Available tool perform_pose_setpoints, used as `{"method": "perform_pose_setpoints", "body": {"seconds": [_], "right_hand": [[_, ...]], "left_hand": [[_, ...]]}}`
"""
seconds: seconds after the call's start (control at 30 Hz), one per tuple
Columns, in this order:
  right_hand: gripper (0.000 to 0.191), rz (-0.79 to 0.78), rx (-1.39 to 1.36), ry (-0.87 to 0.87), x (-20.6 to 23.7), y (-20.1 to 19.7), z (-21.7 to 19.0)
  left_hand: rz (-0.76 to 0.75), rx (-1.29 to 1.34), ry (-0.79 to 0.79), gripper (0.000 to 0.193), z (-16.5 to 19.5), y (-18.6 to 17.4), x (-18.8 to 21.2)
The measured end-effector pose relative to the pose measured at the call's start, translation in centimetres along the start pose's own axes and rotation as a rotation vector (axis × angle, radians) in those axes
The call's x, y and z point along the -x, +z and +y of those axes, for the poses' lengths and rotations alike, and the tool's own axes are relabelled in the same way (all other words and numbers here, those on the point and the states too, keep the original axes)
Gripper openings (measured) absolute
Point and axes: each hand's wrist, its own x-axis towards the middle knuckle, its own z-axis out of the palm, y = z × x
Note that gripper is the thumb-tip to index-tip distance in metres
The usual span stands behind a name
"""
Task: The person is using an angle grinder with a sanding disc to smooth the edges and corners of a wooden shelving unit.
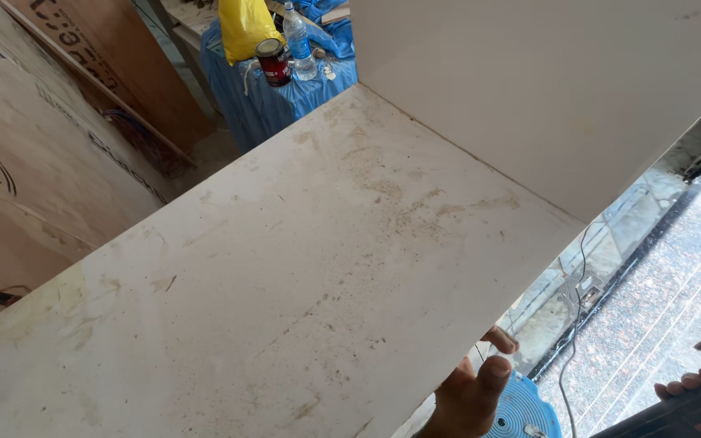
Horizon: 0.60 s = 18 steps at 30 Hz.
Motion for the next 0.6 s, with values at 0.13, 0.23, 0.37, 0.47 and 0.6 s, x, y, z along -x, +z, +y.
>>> {"method": "perform_pose_setpoints", "body": {"seconds": [0.13,0.23,0.37,0.47,0.6], "right_hand": [[0.039,-0.046,-0.033,-0.005,-0.1,1.3,0.3],[0.036,-0.058,-0.052,-0.033,-0.2,1.4,0.7],[0.036,-0.088,-0.109,-0.084,-0.8,0.6,1.4],[0.036,-0.071,-0.104,-0.073,-1.7,0.0,1.4],[0.037,0.035,0.148,-0.041,-3.5,-0.8,0.4]], "left_hand": [[-0.069,-0.017,0.034,0.068,2.0,0.4,-0.5],[-0.243,-0.389,0.133,0.054,3.9,0.9,-0.1],[-0.457,-0.615,0.268,0.054,7.5,1.2,0.6],[-0.5,-0.763,0.391,0.031,10.5,1.3,1.1],[-0.297,-1.007,0.747,0.021,13.2,3.4,0.2]]}}
